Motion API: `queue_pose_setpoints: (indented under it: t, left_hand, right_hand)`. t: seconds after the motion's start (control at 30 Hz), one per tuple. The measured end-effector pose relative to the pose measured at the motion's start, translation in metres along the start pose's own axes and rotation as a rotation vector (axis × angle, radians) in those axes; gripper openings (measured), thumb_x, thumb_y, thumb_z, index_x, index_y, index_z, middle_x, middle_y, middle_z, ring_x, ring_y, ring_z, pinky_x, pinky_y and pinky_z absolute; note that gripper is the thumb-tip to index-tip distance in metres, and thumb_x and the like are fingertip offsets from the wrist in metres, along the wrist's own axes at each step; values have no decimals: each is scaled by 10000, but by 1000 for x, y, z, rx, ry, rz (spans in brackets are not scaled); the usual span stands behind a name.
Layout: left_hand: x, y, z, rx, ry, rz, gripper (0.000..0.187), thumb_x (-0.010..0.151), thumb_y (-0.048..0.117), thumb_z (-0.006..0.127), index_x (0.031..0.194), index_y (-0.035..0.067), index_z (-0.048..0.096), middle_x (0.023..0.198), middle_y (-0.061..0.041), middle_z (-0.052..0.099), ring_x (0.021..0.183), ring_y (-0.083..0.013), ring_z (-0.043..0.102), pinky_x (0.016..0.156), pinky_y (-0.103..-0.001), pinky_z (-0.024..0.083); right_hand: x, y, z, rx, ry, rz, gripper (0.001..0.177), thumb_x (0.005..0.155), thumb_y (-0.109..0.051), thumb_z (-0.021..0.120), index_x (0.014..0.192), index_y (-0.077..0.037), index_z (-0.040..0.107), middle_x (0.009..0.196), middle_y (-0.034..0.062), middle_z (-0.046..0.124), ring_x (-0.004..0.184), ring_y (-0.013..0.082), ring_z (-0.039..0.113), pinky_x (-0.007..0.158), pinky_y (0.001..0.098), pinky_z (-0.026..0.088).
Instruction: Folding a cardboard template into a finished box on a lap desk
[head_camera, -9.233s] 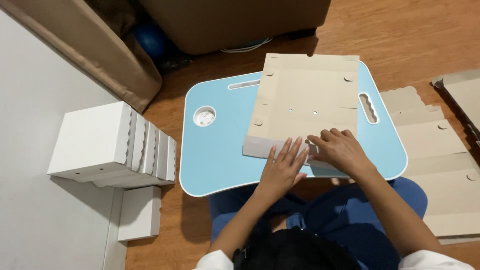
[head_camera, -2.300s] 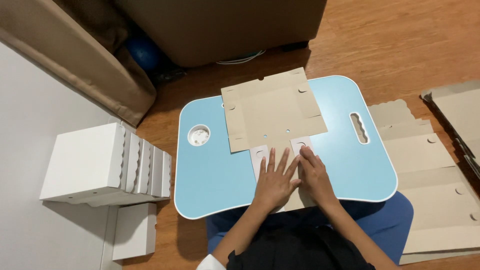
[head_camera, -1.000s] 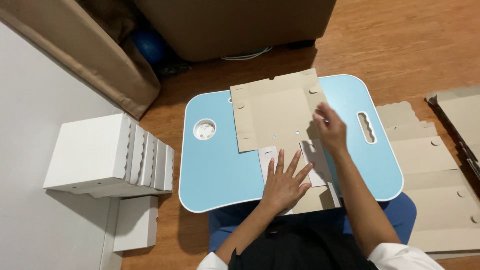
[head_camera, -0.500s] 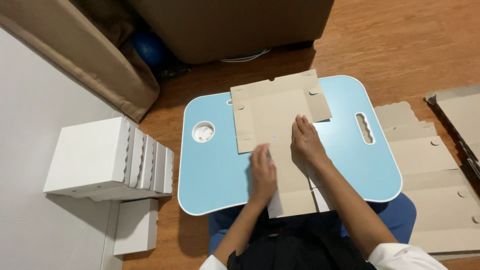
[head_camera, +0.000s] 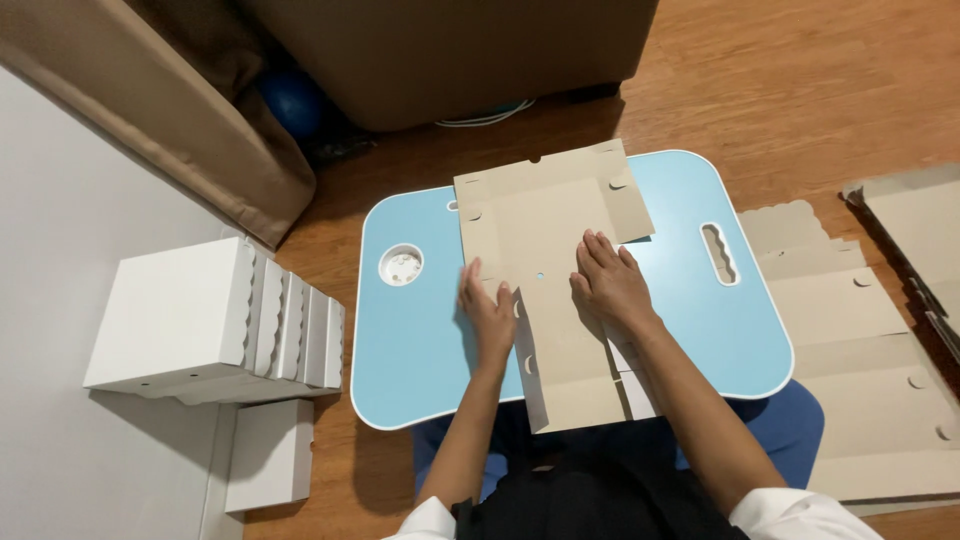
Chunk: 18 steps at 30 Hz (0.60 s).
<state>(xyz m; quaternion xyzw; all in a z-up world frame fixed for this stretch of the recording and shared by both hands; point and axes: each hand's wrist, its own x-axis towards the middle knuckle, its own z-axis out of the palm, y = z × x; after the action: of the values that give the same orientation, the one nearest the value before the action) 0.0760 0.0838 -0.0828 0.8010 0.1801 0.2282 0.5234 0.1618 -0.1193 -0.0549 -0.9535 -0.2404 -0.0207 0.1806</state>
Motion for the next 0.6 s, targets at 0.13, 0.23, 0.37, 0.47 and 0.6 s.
queue_pose_setpoints:
  t: [0.13,0.23,0.37,0.47,0.6]
  left_hand:
    - [7,-10,-13,352,91,13,626,946,220,609,1532,144,400,1482,-208,389,1398,-394,295,1181,-513,236]
    - [14,-3,-22,554,-25,2,608,941,164,598,1504,71,390,1287,-202,430,1177,-372,379,1052,-474,330]
    - [27,-5,-14,721,-146,4,628,916,162,605,1478,-9,382,1100,-212,502,971,-414,511,912,-482,391]
    - [42,-9,-27,469,-55,-86,677,849,171,703,1472,76,456,1136,-286,591,1044,-498,617,905,-536,489]
    - [32,24,-31,179,53,-214,711,829,101,689,1464,235,397,1057,-92,736,976,-273,733,894,-383,558]
  right_hand:
    - [-2,-2,-1,37,-23,35,583,1072,-428,411,1553,-105,477,1670,99,355,1560,247,287,1268,464,167]
    - [-1,-3,0,52,-22,29,573,1079,-413,410,1555,-102,474,1669,100,356,1560,247,285,1268,463,163]
    - [-3,-1,0,34,-6,2,565,1084,-392,409,1552,-84,477,1667,113,364,1557,263,292,1264,474,177]
    - [-6,-6,-6,47,6,4,558,1085,-375,413,1550,-74,479,1665,116,368,1554,265,298,1263,468,171]
    - [-4,-2,-1,31,20,-7,552,1085,-379,413,1548,-85,482,1660,115,373,1549,266,310,1264,479,181]
